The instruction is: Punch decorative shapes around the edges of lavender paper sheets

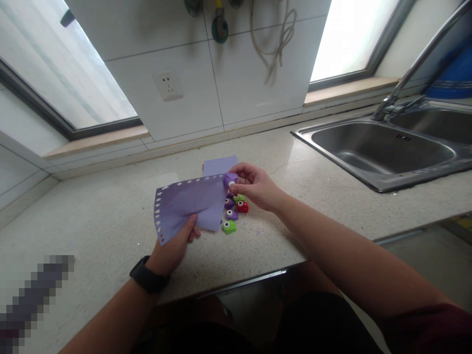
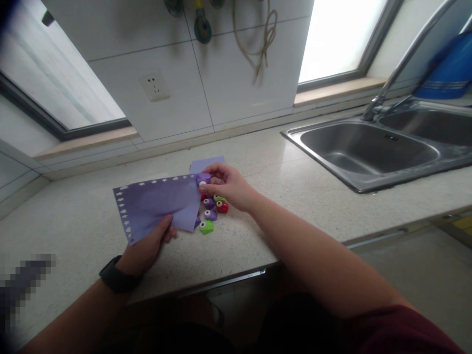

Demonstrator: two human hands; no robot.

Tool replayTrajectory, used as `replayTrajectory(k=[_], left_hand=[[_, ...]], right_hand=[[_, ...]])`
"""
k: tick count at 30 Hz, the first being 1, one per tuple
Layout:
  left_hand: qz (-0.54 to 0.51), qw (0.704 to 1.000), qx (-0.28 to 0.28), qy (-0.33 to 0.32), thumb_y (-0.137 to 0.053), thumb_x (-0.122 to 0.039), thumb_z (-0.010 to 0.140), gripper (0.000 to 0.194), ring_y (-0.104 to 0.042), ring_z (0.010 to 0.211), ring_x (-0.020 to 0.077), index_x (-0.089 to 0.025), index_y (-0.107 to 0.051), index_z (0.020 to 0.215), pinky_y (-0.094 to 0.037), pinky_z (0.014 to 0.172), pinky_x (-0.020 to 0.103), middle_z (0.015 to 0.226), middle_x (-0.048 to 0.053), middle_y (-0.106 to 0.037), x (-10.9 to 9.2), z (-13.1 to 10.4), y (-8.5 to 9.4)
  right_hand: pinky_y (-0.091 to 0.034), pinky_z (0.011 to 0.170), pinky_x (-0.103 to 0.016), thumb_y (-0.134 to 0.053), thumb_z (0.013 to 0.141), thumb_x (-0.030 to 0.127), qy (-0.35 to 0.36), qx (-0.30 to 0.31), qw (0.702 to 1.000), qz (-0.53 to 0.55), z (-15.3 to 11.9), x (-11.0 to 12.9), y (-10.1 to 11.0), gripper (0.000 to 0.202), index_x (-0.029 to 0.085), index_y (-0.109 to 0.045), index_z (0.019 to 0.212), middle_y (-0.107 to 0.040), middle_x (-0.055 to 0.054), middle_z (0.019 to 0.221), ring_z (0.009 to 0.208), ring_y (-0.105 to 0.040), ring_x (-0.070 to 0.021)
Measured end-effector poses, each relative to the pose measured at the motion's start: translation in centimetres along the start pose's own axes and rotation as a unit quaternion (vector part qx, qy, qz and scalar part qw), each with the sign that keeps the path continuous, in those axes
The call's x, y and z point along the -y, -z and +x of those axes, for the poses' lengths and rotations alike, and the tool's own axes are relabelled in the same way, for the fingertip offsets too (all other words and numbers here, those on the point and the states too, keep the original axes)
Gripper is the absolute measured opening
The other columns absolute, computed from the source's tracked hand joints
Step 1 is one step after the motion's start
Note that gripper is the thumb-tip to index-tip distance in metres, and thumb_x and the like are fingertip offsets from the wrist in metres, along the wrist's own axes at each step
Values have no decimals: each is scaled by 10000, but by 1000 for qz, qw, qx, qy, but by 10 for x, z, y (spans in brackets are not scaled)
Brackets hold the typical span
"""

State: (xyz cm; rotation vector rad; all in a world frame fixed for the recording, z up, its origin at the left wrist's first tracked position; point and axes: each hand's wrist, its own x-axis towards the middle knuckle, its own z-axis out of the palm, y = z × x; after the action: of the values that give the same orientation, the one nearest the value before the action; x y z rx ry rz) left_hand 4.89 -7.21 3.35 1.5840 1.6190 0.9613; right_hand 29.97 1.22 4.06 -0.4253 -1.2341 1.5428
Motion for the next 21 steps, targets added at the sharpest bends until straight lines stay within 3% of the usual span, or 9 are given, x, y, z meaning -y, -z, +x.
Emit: replayTrajectory(k=[21], left_hand=[[8, 1000, 4, -24, -567, -525, 956, 493, -568, 565, 170, -222, -629, 572, -486, 655, 314, 565, 4, -597, 10, 4, 1]], right_hand=[[-641, 715, -249, -979, 661, 220, -14, -1, 1000, 0, 0, 3, -1, 400, 176, -768, 997, -779, -7, 847, 761, -743, -124]])
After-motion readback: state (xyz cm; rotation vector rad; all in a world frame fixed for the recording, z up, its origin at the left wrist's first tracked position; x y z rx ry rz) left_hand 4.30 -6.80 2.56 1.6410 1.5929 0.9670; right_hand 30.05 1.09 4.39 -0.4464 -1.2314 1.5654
